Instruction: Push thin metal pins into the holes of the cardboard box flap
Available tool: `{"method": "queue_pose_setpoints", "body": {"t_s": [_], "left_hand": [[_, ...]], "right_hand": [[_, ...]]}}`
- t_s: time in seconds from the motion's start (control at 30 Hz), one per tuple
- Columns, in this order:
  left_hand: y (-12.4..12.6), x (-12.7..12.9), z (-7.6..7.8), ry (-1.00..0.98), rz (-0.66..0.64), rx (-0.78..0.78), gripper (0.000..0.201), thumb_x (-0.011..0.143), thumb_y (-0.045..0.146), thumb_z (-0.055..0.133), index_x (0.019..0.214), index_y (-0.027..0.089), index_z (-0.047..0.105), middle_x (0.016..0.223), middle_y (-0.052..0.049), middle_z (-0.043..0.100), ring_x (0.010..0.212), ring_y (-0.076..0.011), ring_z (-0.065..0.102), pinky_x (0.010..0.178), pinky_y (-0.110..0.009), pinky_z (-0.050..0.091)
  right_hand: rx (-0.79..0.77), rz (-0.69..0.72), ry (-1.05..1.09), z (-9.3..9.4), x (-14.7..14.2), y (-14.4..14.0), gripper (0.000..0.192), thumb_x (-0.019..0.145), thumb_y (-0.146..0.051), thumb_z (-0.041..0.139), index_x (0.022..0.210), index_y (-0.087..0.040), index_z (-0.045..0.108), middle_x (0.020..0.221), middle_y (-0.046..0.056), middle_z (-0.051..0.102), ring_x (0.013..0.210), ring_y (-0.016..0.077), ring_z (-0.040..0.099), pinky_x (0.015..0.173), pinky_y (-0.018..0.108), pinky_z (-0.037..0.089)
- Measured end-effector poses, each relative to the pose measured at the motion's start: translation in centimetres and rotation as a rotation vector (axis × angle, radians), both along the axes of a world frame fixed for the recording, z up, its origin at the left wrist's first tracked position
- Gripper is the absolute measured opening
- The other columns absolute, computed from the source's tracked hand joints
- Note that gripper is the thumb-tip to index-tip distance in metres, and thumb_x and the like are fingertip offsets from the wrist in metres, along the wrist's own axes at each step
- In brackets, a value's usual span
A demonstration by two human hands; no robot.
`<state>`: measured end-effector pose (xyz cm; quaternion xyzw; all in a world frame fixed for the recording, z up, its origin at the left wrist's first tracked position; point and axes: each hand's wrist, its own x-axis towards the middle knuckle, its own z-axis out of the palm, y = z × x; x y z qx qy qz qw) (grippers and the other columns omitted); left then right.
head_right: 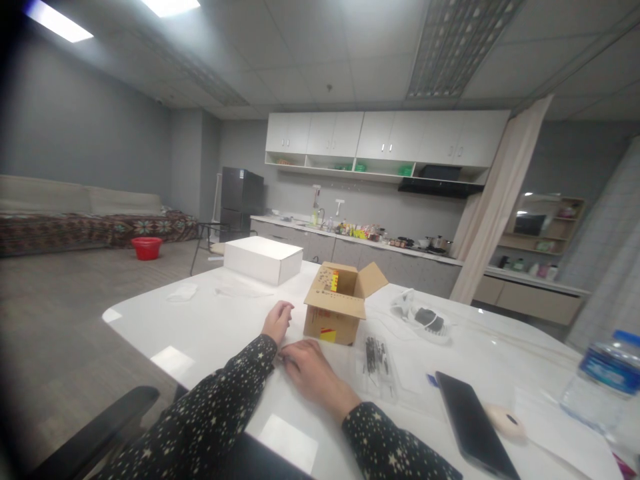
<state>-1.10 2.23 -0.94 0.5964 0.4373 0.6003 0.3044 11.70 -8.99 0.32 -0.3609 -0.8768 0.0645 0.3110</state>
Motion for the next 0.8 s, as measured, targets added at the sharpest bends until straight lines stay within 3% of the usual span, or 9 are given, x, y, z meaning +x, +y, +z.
{"method": "queue_pose_setpoints", "body": {"t_s": [0.4,0.6,0.7,0.8], "left_hand": [[0.5,-0.3,-0.5,0.014,-0.015,-0.008,0.024,0.082,0.038,0.044,0.084,0.019,0.06,0.062,0.003,0.055,0.057,-0.0126,0.054,0.058,-0.025,0.045],[0.3,-0.3,-0.2,0.033,-0.004,0.009,0.023,0.082,0.037,0.044,0.083,0.019,0.059,0.061,0.003,0.055,0.057,-0.0131,0.054,0.059,-0.025,0.045],[-0.1,-0.1,0.1,0.027,0.019,0.001,0.022,0.082,0.036,0.044,0.081,0.02,0.059,0.06,0.003,0.055,0.057,-0.0131,0.055,0.059,-0.025,0.044],[-0.3,0.0,0.3,0.028,0.021,-0.013,0.022,0.082,0.036,0.044,0.08,0.02,0.059,0.061,0.002,0.056,0.058,-0.013,0.055,0.059,-0.025,0.045]], "right_hand": [[0.185,-0.068,0.121,1.2,0.6,0.0,0.021,0.095,-0.023,0.045,0.101,-0.02,0.065,0.094,0.007,0.071,0.088,0.0196,0.064,0.081,0.034,0.049],[0.345,-0.031,0.171,4.2,1.5,-0.6,0.021,0.094,-0.027,0.047,0.103,-0.019,0.064,0.087,0.008,0.071,0.079,0.0191,0.067,0.074,0.034,0.054],[0.383,-0.065,0.283,6.2,1.9,-0.9,0.02,0.092,-0.028,0.05,0.103,-0.02,0.064,0.092,0.008,0.072,0.081,0.0195,0.068,0.077,0.035,0.056],[0.384,-0.114,0.44,8.5,2.2,-1.1,0.018,0.09,-0.032,0.053,0.099,-0.02,0.064,0.084,0.006,0.071,0.073,0.0183,0.067,0.071,0.034,0.057]]}}
